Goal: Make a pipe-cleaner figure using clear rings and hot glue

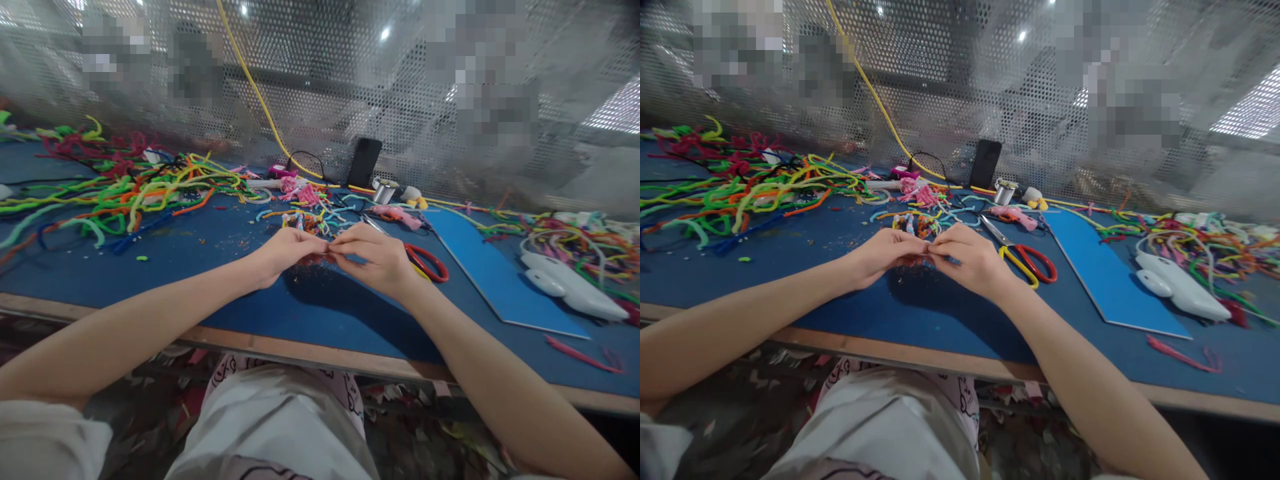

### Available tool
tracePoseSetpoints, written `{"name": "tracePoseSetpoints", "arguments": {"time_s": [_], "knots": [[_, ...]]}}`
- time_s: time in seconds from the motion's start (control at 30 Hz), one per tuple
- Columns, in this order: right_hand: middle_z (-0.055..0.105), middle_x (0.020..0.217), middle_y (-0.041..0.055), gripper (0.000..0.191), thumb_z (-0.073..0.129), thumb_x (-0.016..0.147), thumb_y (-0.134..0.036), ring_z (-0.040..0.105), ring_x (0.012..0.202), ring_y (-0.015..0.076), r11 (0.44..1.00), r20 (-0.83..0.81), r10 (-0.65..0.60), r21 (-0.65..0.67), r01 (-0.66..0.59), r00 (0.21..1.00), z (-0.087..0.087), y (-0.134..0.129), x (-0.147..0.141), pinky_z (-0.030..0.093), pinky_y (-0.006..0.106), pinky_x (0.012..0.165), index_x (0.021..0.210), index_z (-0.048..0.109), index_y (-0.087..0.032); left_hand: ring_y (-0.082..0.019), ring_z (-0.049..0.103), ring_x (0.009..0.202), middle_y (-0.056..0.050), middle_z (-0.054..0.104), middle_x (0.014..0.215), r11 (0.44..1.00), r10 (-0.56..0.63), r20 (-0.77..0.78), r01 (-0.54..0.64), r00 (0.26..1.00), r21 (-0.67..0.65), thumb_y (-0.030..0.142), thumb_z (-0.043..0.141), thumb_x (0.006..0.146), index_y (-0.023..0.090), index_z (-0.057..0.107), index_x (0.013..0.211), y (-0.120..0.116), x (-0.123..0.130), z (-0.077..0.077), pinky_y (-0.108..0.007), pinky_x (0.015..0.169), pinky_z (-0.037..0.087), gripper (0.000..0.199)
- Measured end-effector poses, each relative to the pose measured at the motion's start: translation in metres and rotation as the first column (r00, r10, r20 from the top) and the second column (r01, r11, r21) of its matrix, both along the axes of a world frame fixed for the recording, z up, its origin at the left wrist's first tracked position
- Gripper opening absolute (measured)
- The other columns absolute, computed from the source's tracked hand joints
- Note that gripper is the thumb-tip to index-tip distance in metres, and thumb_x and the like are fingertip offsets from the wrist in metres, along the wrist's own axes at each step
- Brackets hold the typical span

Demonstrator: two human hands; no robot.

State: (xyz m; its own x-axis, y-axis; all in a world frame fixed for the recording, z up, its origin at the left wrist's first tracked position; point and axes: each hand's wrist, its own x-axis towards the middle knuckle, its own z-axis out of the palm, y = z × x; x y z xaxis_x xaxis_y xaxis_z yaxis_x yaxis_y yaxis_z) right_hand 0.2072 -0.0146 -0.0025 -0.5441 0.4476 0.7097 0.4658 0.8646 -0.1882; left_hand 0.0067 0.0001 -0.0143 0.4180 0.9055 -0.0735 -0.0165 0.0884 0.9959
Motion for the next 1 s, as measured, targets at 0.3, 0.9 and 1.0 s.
{"name": "tracePoseSetpoints", "arguments": {"time_s": [0.3,0.9,1.0], "knots": [[0.076,0.087,0.0046,0.010,0.064,0.087,-0.020,0.069,0.076,0.0161,0.975,-0.004,-0.150,-0.164,0.147,0.989,0.000,-0.005,-0.003,0.055,0.030,0.073,0.086,0.073,-0.022,-0.013,0.059,0.069,-0.004,0.076,0.078,0.957,-0.017,-0.167,0.065,0.986,0.283,0.031,0.066,0.082,0.016,0.082,0.088,0.004,-0.001,-0.006,-0.026,0.069,0.044,0.022],[0.068,0.079,0.0043,0.004,0.061,0.085,-0.020,0.063,0.072,0.0173,0.928,-0.155,-0.250,-0.321,0.190,0.956,-0.007,-0.011,-0.016,0.052,0.032,0.070,0.082,0.064,-0.020,-0.014,0.057,0.066,-0.001,0.070,0.070,0.903,0.035,-0.247,0.075,0.968,0.423,0.034,0.061,0.085,0.017,0.081,0.086,0.002,-0.002,-0.007,-0.025,0.063,0.043,0.026],[0.067,0.077,0.0034,0.010,0.062,0.087,-0.028,0.064,0.070,0.0166,0.840,-0.280,-0.283,-0.534,0.096,0.917,-0.010,-0.007,-0.016,0.052,0.031,0.067,0.082,0.064,-0.019,-0.015,0.062,0.074,-0.002,0.076,0.080,0.924,0.010,-0.184,0.061,0.983,0.378,0.034,0.062,0.085,0.018,0.081,0.091,0.002,-0.001,-0.005,-0.026,0.073,0.047,0.025]]}}
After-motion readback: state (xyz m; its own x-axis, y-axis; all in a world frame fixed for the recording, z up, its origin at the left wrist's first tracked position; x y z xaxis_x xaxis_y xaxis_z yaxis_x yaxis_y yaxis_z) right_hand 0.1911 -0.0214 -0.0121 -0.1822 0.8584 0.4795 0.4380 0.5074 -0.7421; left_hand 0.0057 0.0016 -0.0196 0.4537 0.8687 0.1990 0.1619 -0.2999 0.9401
